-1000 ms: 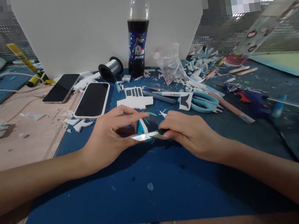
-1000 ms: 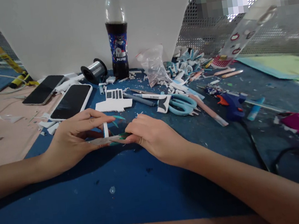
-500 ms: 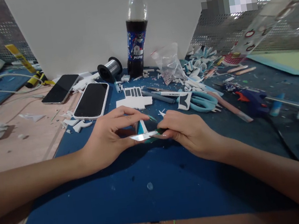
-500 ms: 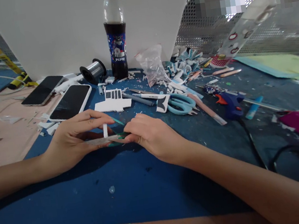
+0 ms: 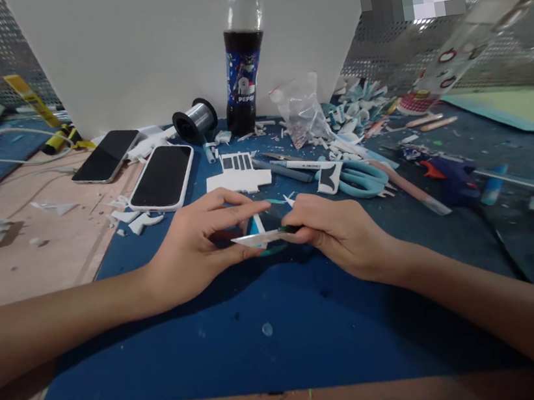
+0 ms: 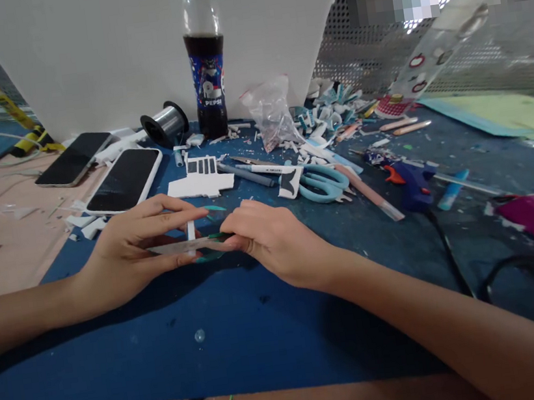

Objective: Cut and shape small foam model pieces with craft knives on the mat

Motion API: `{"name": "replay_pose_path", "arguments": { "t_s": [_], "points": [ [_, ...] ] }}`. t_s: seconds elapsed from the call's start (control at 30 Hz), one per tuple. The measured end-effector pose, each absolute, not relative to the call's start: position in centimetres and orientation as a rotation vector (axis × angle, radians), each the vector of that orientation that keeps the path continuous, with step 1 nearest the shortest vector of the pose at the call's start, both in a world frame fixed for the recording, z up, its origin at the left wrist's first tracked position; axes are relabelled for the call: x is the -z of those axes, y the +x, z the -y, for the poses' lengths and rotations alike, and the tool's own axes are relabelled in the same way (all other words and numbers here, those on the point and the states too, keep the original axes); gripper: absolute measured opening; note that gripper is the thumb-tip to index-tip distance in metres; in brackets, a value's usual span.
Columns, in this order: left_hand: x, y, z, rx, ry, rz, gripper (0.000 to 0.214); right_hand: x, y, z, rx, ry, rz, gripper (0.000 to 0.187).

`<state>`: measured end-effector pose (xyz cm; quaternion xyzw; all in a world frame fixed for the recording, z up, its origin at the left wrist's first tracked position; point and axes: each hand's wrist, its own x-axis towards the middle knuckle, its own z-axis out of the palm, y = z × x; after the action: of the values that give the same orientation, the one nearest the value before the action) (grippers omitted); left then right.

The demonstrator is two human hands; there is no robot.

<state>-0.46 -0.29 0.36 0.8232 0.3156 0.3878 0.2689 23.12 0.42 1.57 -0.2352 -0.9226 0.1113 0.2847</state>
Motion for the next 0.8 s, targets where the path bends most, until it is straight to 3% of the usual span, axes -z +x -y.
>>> {"name": "replay_pose_path", "arguments": {
  "t_s": [0.8],
  "points": [
    [-0.19, -0.49, 0.21, -1.063, 2.285, -0.903, 0.036, -1.49, 22.89, -0.31, -0.299, -0.624, 2.525, 0.034]
  ]
}}
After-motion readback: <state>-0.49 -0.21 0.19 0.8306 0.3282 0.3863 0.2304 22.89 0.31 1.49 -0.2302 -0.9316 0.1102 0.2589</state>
